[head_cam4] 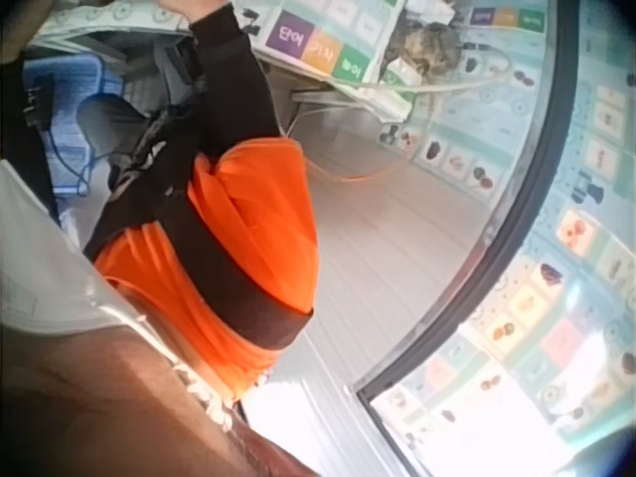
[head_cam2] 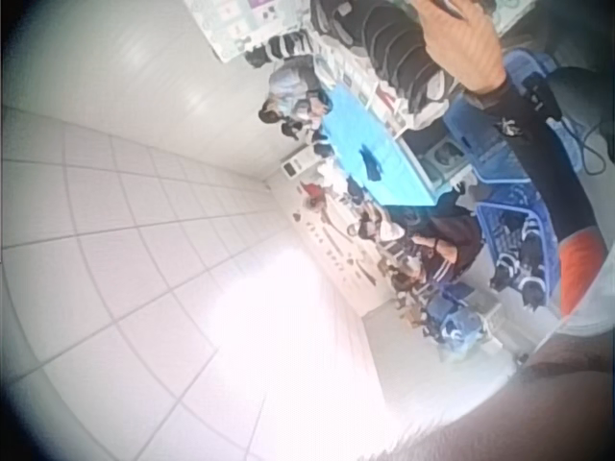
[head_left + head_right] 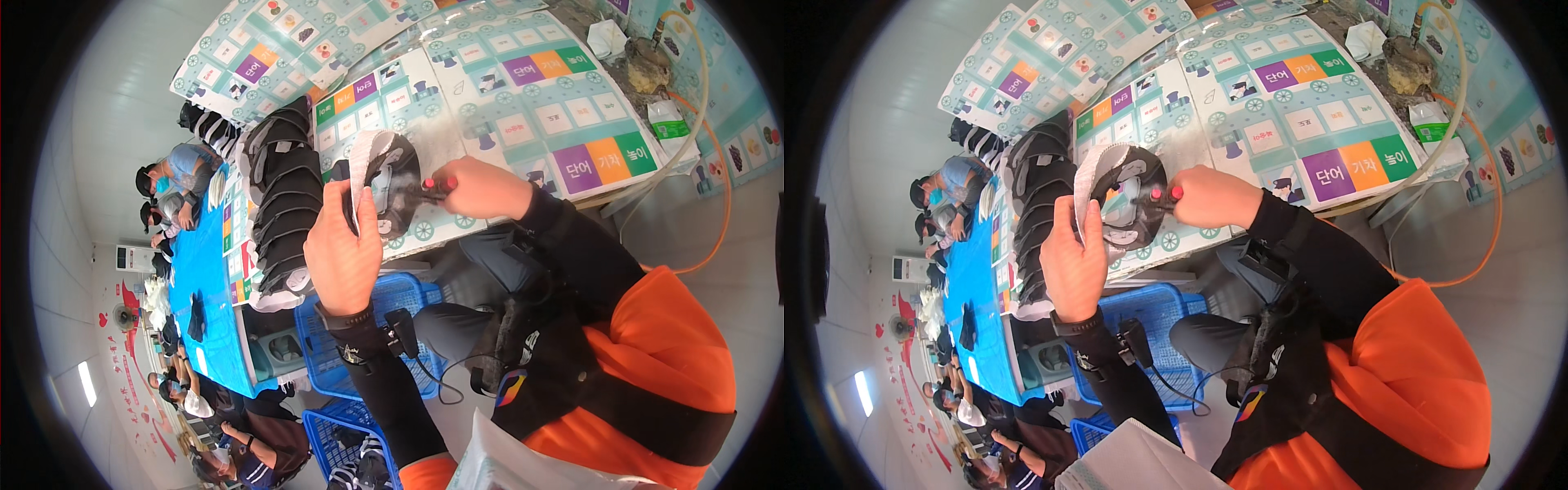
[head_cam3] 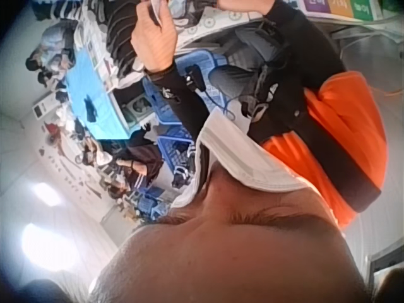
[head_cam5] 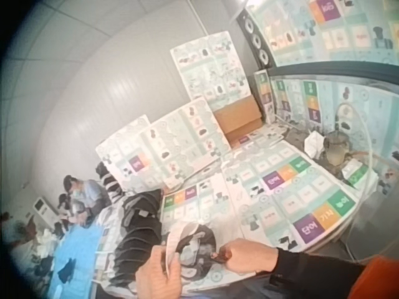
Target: The person takes shoe components from a blue crate, uses a small hand tool to trim excess material from the edges of the components, and then places the trimmed components onto a stack on the table.
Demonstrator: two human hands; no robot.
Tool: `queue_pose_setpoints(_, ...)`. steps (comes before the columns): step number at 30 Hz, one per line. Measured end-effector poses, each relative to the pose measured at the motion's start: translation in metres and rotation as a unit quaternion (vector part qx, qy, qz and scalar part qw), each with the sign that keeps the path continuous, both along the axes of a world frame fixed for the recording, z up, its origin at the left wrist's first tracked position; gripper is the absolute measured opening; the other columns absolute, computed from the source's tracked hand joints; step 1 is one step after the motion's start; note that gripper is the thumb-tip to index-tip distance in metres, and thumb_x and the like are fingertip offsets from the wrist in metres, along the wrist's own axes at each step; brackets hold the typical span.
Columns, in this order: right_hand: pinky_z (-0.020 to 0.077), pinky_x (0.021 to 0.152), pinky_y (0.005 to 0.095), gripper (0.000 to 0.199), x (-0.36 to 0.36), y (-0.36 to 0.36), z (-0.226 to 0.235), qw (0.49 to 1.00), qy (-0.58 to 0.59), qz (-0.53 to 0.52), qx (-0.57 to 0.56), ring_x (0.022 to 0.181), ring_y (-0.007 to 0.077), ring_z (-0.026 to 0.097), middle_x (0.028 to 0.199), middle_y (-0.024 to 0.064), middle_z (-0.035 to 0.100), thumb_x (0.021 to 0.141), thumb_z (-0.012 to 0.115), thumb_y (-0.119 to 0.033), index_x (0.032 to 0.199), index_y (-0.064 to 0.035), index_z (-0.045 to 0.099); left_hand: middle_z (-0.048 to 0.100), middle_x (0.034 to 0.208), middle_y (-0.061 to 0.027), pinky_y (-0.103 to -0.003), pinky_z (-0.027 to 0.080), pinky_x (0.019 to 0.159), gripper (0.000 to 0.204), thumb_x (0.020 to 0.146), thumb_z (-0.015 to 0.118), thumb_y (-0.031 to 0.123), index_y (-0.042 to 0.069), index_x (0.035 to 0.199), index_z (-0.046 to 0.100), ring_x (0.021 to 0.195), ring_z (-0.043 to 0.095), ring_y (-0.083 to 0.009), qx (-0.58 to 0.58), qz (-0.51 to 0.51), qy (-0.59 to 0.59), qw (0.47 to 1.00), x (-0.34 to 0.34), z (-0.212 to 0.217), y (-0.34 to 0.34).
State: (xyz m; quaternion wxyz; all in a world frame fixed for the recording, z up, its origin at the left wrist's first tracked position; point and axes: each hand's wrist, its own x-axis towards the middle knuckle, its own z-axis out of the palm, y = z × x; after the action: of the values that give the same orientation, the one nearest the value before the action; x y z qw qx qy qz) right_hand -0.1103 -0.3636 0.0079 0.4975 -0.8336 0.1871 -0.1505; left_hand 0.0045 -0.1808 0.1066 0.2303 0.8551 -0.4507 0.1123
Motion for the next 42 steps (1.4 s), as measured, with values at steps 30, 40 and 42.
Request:
queue_pose_setpoints(30, 0.0507, 0.078, 0.0595, 0.023, -0.022, -0.01, 0.001, 0.996, -0.011, -0.027, -0.088, 0.083, 0.0538, 0.065, 0.08, 0.0338, 0.066, 0.079, 0.056, -0.008, 0.091, 0.0066, 0.07, 0.074, 0.09, -0.021, -0.051, 0.055, 0.071, 0.025, 0.106, 0.064, 0.032, 0.008, 0.115, 0.064, 0.084, 0.073, -0.044, 0.001, 0.008, -0.007, 1.0, 0.007, 0.003, -0.013)
queue_pose_setpoints(40, 0.0519, 0.08, 0.0577, 0.026, -0.018, -0.006, -0.011, 0.998, -0.001, 0.012, -0.056, 0.087, 0.0537, 0.066, 0.085, 0.0322, 0.068, 0.08, 0.061, -0.01, 0.098, 0.006, 0.071, 0.074, 0.099, -0.0235, -0.054, 0.055, 0.075, 0.019, 0.104, 0.062, 0.019, 0.008, 0.119, 0.064, 0.09, 0.071, -0.0474, 0.003, 0.041, -0.039, 0.998, 0.019, -0.003, -0.005)
queue_pose_setpoints(42, 0.0545, 0.082, 0.0516, 0.035, -0.016, -0.009, -0.032, 0.998, -0.06, 0.02, 0.008, 0.092, 0.0495, 0.07, 0.094, 0.0311, 0.071, 0.08, 0.067, -0.011, 0.111, 0.0052, 0.071, 0.073, 0.096, -0.0307, -0.055, 0.055, 0.075, 0.029, 0.108, 0.059, 0.025, 0.003, 0.126, 0.064, 0.093, 0.069, -0.0527, -0.064, 0.073, -0.1, 0.99, 0.015, 0.009, 0.018)
